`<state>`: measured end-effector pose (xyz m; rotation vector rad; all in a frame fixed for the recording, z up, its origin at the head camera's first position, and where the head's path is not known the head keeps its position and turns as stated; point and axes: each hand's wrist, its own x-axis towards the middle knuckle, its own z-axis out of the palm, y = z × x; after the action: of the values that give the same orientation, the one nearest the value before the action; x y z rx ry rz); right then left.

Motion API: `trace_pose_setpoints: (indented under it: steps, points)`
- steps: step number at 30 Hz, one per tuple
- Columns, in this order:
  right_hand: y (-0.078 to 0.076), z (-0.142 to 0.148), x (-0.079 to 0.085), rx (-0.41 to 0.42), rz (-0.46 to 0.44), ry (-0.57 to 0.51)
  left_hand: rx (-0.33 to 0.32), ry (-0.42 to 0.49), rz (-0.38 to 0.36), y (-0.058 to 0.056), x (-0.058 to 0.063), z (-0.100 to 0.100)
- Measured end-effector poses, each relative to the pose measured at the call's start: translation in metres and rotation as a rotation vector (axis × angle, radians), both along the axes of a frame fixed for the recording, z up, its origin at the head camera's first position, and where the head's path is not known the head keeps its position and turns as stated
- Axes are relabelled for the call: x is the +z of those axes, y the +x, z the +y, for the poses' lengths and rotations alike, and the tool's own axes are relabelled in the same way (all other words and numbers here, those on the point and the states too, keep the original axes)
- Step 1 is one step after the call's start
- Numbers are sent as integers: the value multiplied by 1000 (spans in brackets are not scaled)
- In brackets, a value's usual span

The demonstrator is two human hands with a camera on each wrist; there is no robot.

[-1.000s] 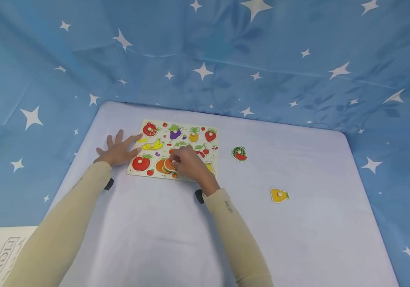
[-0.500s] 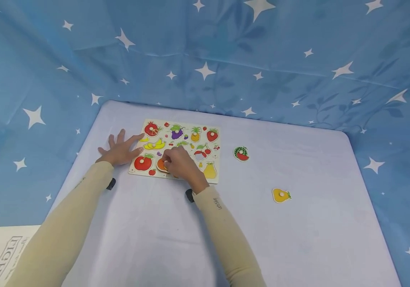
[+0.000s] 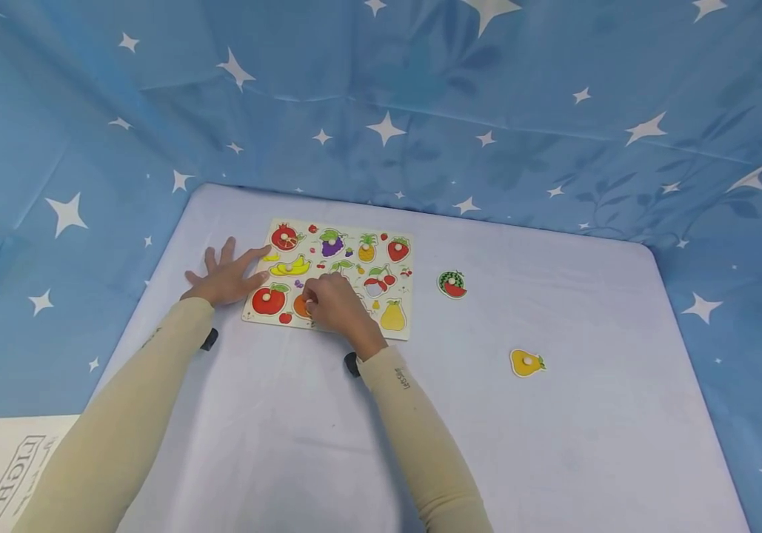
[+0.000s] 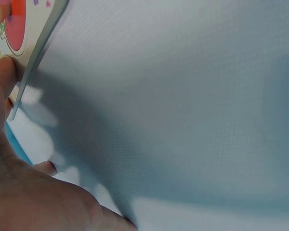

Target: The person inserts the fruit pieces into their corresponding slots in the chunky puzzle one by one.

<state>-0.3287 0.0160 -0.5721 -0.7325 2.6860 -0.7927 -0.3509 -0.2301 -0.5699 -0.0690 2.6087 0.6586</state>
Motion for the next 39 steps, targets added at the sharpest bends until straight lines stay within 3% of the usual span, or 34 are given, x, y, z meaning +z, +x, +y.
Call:
trace_pose_setpoints:
  steps: [15,24,30,39]
  points:
    - [0,2,-1,13,64,35,3,7,-2,2,7,5]
    - [5,14,5,-24,33,-74,-2,-10,-5,2,4,2]
    - [7,39,25,-40,33,-191,-16,-7,-6,3,7,6]
    - [16,113,44,-167,8,-202,-21,1,7,5,3,3]
